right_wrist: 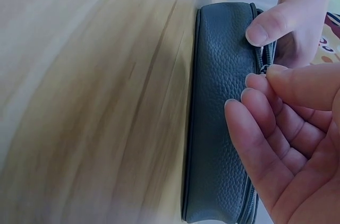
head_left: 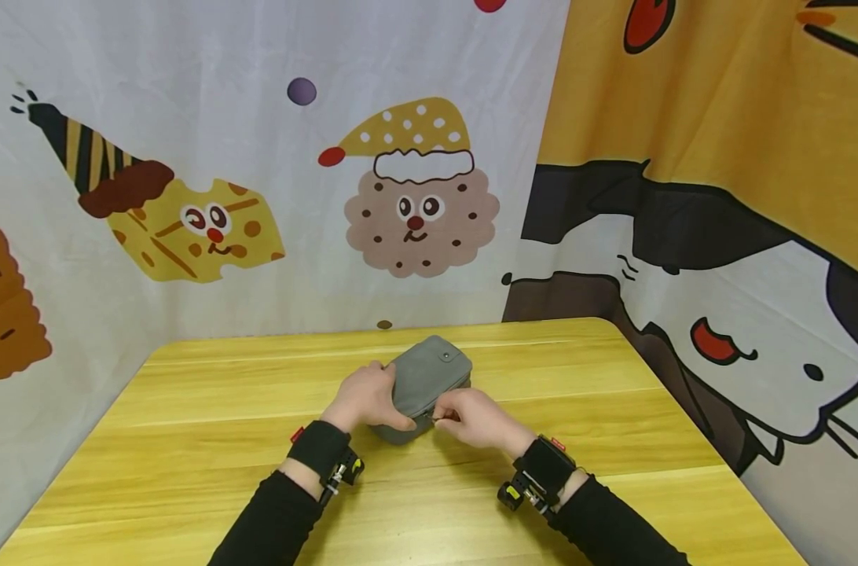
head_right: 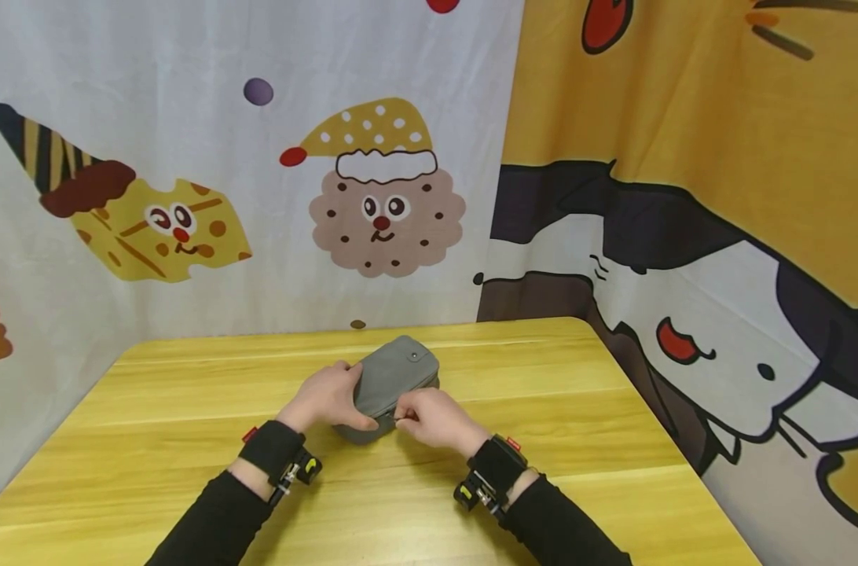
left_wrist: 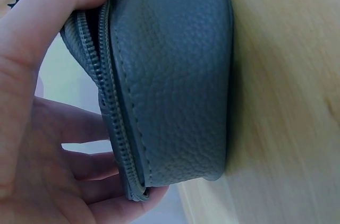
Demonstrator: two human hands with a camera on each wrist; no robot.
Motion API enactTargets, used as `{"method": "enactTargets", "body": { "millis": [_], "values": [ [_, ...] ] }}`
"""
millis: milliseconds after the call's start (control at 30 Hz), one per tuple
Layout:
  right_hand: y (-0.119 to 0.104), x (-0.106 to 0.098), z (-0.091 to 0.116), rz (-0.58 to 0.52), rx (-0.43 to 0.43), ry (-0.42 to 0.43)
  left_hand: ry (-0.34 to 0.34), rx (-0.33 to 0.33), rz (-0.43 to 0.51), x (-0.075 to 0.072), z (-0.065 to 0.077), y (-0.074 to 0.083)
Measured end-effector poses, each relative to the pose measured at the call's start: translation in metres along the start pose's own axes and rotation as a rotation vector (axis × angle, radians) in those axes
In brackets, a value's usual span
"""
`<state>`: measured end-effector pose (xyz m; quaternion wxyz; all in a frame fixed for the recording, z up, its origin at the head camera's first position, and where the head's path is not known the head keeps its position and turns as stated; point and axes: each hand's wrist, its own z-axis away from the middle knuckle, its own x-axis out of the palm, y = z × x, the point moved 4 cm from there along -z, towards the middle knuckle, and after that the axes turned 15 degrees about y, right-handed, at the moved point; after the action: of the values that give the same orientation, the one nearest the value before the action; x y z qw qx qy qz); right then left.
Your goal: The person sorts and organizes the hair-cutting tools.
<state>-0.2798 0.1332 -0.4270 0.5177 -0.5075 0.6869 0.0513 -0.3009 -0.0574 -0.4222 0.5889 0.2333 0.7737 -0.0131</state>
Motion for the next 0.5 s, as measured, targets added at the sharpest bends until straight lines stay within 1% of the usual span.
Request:
{"method": "enactTargets", "body": {
  "millis": [233,500],
  "values": [
    [-0.0014,0.002,-0.0003,-0.009,0.001,-0.008,0.001,-0.005,0.004,-0.0025,0.0004,0.0016],
    [-0.0031,0.0024,-0.0014,-0.012,0.007,-0.01,-0.001,-0.002,0.003,-0.0019,0.0005,0.0019]
  ]
}}
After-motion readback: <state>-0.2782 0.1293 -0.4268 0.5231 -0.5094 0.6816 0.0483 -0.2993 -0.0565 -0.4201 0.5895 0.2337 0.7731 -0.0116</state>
